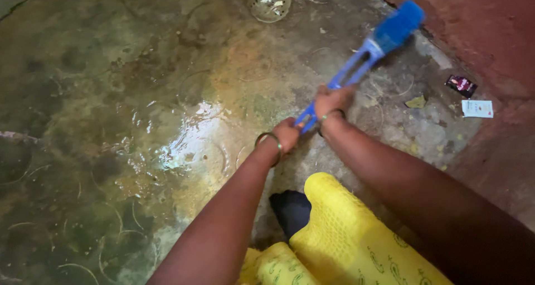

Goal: The person scrubs the wet concrete floor using a long-handled brush, moving the brush in back-and-forth and circular motions across the surface.

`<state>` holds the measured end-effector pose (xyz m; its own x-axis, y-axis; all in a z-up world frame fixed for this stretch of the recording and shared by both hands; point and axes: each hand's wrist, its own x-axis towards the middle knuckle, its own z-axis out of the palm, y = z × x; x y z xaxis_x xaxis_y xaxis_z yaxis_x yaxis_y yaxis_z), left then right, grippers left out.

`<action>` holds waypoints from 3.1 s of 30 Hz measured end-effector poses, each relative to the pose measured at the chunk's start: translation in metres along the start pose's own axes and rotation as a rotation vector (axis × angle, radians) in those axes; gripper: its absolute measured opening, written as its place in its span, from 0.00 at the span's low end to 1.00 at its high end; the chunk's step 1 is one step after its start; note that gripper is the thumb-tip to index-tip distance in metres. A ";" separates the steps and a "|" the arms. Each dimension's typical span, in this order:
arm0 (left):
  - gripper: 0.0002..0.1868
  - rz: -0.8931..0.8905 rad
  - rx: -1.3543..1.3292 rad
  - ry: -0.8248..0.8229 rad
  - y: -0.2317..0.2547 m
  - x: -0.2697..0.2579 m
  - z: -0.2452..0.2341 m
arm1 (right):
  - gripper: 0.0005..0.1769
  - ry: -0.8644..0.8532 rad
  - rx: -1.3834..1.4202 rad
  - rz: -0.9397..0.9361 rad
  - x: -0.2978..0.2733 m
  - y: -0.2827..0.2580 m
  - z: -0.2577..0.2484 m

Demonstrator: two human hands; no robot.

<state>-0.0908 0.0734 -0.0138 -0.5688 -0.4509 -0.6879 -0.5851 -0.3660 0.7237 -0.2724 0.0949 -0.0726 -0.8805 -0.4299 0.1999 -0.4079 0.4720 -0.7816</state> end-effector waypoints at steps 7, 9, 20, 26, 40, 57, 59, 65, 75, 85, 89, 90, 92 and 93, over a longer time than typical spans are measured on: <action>0.15 0.444 -0.021 0.441 -0.073 0.050 0.056 | 0.43 -0.332 0.133 -0.030 -0.012 -0.040 0.005; 0.16 0.300 -0.067 0.318 -0.060 0.037 0.057 | 0.46 -0.243 0.129 -0.118 -0.030 -0.046 -0.018; 0.19 0.061 -0.165 -0.018 0.012 0.009 -0.028 | 0.56 -0.204 -0.221 -0.179 0.017 -0.001 0.073; 0.24 -0.099 -0.949 0.156 -0.009 0.029 -0.041 | 0.47 -0.563 -0.267 -0.697 -0.006 -0.094 0.156; 0.13 0.258 -1.504 0.784 -0.056 -0.022 0.036 | 0.54 -1.528 -0.370 -0.625 -0.143 -0.200 0.059; 0.18 0.157 -1.468 0.692 -0.064 -0.039 0.027 | 0.39 -1.237 -0.491 -0.472 -0.132 -0.176 0.076; 0.20 0.105 -1.552 0.810 -0.068 -0.049 0.042 | 0.51 -1.540 -0.515 -0.552 -0.159 -0.199 0.062; 0.18 0.272 -1.695 0.940 -0.057 -0.060 0.035 | 0.57 -1.717 -0.449 -0.752 -0.180 -0.249 0.025; 0.17 0.227 -1.084 0.415 -0.034 0.029 -0.049 | 0.53 -1.068 -0.289 -0.625 -0.044 -0.156 0.151; 0.15 0.033 -1.307 0.661 -0.066 -0.026 -0.080 | 0.63 -1.240 -0.351 -0.434 -0.120 -0.212 0.159; 0.20 0.155 -1.276 0.991 -0.084 -0.042 -0.060 | 0.59 -1.577 -0.507 -0.527 -0.186 -0.259 0.113; 0.24 0.290 -1.516 1.035 -0.085 -0.044 -0.059 | 0.59 -1.579 -0.507 -0.528 -0.194 -0.262 0.106; 0.29 0.434 -1.757 1.067 -0.079 -0.046 -0.060 | 0.57 -1.616 -0.405 -0.860 -0.203 -0.263 0.104; 0.29 0.425 -1.750 1.009 -0.073 -0.046 -0.063 | 0.57 -1.615 -0.408 -0.862 -0.200 -0.260 0.110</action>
<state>0.0145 0.0692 -0.0313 0.3161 -0.6666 -0.6751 0.8676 -0.0849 0.4900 0.0365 -0.0262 0.0257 0.5196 -0.7216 -0.4575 -0.7968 -0.2159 -0.5644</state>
